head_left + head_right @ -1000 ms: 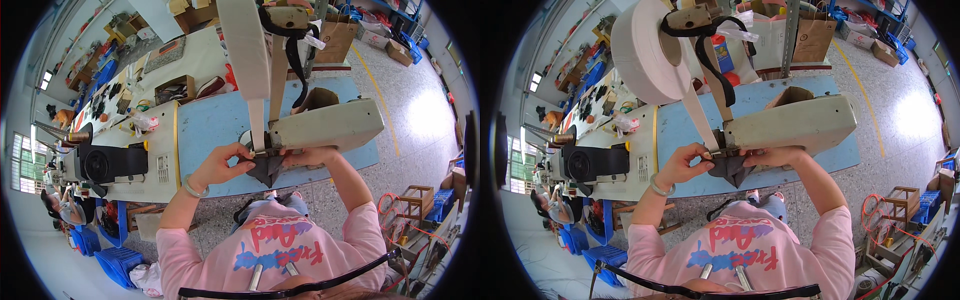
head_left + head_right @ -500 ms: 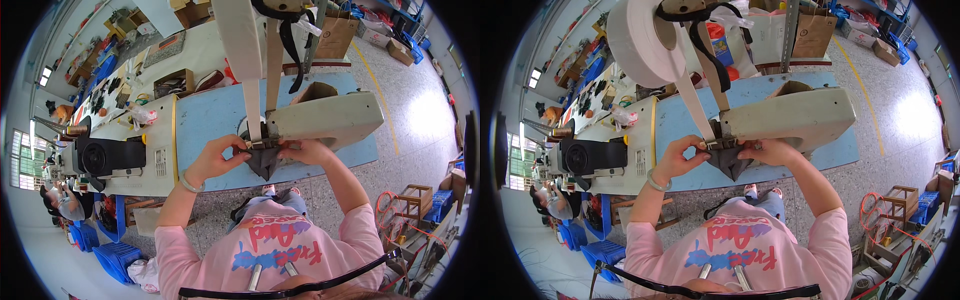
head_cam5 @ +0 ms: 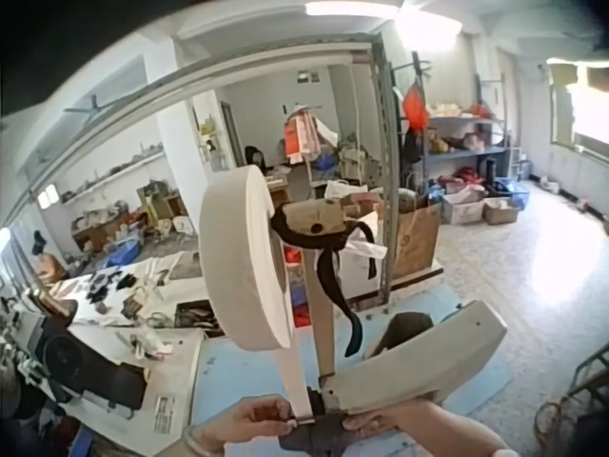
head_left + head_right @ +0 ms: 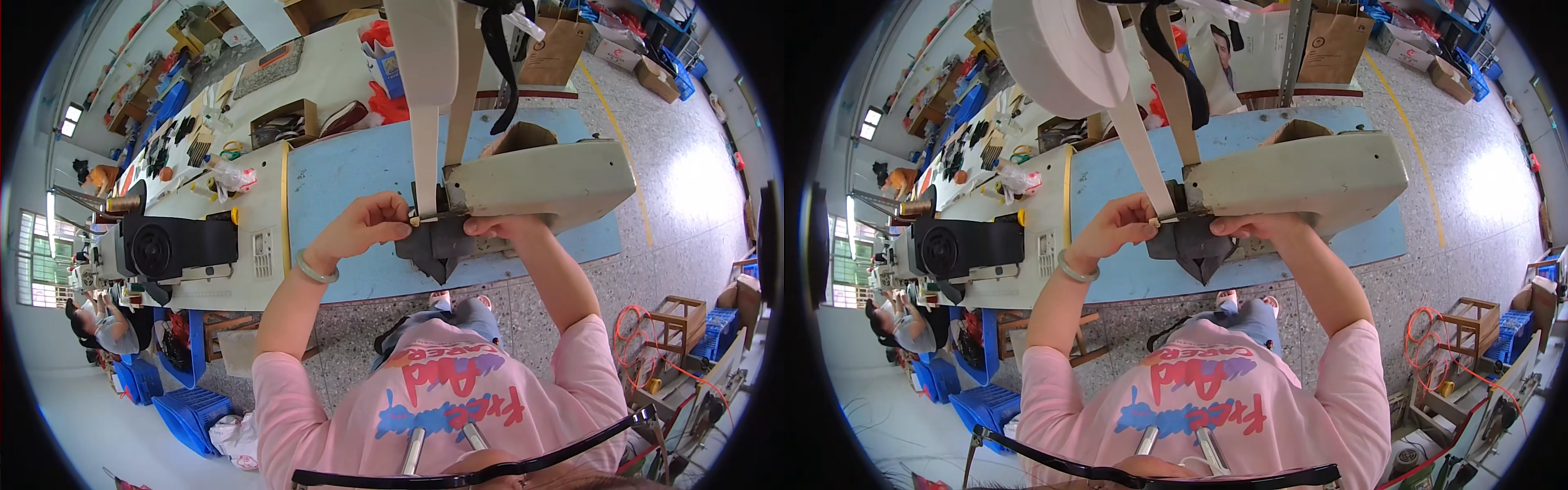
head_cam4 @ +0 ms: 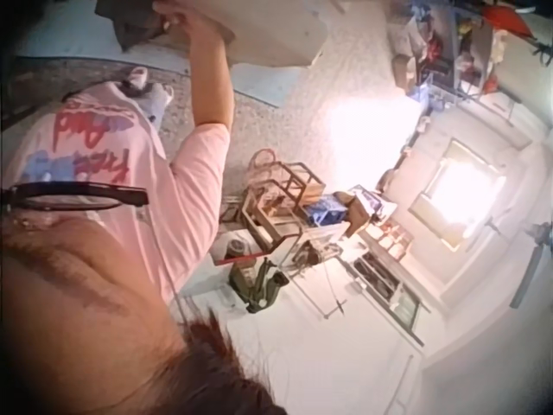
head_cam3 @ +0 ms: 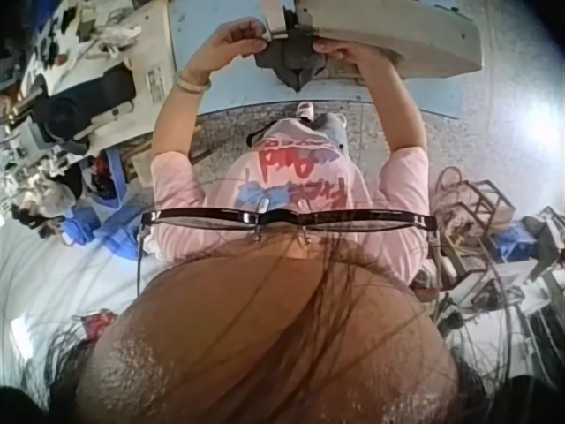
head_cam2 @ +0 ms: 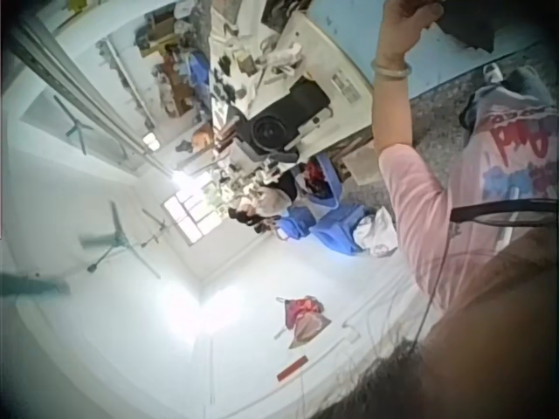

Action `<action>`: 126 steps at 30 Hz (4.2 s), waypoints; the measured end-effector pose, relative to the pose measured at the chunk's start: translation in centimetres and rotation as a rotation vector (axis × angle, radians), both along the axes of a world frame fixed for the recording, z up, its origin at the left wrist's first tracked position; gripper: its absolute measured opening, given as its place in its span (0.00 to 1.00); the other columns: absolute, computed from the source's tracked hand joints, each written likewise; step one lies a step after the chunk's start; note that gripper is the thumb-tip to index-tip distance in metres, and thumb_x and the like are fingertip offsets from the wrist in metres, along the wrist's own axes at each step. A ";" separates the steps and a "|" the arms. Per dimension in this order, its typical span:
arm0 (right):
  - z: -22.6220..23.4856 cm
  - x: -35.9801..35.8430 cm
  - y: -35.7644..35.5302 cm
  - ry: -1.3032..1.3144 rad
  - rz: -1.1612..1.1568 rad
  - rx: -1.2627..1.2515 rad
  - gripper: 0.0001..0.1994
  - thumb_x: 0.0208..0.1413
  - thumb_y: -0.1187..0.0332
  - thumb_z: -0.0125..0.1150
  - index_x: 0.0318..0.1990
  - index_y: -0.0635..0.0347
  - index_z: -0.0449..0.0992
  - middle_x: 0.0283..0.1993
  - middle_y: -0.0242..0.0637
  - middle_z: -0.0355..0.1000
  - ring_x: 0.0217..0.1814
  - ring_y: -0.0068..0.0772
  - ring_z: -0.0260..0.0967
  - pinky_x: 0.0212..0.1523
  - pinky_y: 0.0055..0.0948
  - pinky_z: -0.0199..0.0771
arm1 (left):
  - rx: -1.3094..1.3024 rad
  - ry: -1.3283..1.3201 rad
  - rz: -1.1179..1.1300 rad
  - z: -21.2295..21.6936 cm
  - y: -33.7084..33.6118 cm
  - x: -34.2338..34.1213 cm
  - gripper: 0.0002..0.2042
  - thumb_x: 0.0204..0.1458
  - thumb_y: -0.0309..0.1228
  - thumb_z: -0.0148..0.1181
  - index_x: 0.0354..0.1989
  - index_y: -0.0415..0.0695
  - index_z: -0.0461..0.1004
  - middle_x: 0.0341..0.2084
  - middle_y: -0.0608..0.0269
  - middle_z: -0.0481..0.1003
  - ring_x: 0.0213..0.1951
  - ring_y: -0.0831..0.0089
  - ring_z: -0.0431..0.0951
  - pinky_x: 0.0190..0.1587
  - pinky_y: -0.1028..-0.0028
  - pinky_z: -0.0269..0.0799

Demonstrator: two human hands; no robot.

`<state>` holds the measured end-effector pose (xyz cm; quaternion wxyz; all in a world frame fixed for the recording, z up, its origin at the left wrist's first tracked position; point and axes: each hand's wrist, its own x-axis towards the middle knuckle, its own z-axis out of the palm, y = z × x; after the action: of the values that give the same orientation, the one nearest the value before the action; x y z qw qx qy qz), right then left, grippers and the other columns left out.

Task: The person applies tape along the seams of shoe parts using a taping machine, then secures the tape onto each piece by hand and stacks them on the workbench.

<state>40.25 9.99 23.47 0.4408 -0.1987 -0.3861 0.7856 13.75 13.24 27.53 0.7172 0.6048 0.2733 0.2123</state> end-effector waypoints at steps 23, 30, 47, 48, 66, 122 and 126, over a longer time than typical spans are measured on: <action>-1.3 1.6 2.2 -1.037 0.354 0.497 0.37 0.32 0.44 0.70 0.50 0.57 0.72 0.46 0.38 0.72 0.49 0.38 0.68 0.50 0.32 0.65 | 0.286 0.457 -0.579 3.3 4.0 1.4 0.13 0.44 0.37 0.69 0.26 0.38 0.78 0.17 0.69 0.73 0.20 0.84 0.71 0.22 0.84 0.63; -0.4 1.0 2.2 -0.304 0.167 0.207 0.34 0.39 0.49 0.67 0.52 0.61 0.70 0.49 0.39 0.71 0.50 0.37 0.68 0.53 0.32 0.66 | -0.017 0.275 -0.549 1.6 4.1 1.2 0.11 0.44 0.31 0.68 0.26 0.34 0.78 0.18 0.64 0.75 0.19 0.78 0.74 0.22 0.80 0.68; -3.6 1.0 2.4 0.138 -0.107 -0.126 0.30 0.42 0.55 0.67 0.52 0.63 0.69 0.48 0.38 0.71 0.48 0.34 0.68 0.49 0.30 0.67 | -0.124 0.101 -0.458 0.0 4.2 0.7 0.08 0.44 0.27 0.67 0.24 0.34 0.77 0.18 0.64 0.74 0.18 0.79 0.72 0.20 0.81 0.67; -3.5 1.0 2.4 0.145 -0.113 -0.134 0.30 0.42 0.55 0.67 0.52 0.63 0.69 0.47 0.38 0.71 0.48 0.34 0.68 0.49 0.30 0.67 | -0.118 0.111 -0.457 0.1 4.2 0.8 0.08 0.44 0.27 0.67 0.25 0.34 0.77 0.18 0.64 0.74 0.18 0.80 0.72 0.20 0.81 0.67; -5.3 1.2 3.7 0.353 -0.261 -0.281 0.27 0.44 0.62 0.66 0.52 0.65 0.68 0.46 0.37 0.71 0.46 0.31 0.68 0.46 0.28 0.69 | -0.190 -0.043 -0.312 -1.6 4.2 0.5 0.07 0.45 0.27 0.65 0.26 0.34 0.77 0.16 0.64 0.73 0.14 0.79 0.70 0.16 0.80 0.67; -1.9 0.4 -3.4 -0.938 -0.193 1.250 0.11 0.42 0.71 0.65 0.34 0.56 0.72 0.34 0.32 0.68 0.35 0.37 0.70 0.31 0.32 0.72 | 1.122 0.212 -0.219 -6.4 -2.9 0.4 0.08 0.45 0.29 0.63 0.30 0.47 0.70 0.29 0.65 0.74 0.30 0.66 0.76 0.30 0.71 0.73; -2.1 0.9 -2.3 -0.932 -0.145 1.220 0.10 0.42 0.72 0.65 0.34 0.56 0.72 0.34 0.34 0.68 0.38 0.39 0.70 0.35 0.34 0.70 | 1.187 0.144 -0.157 -6.2 -2.4 0.4 0.08 0.45 0.30 0.64 0.31 0.46 0.70 0.28 0.64 0.74 0.30 0.65 0.76 0.30 0.70 0.73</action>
<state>41.15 7.68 21.40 0.3147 -0.2558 -0.8826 0.2380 14.19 10.89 21.31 0.2504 0.9330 0.1106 0.2336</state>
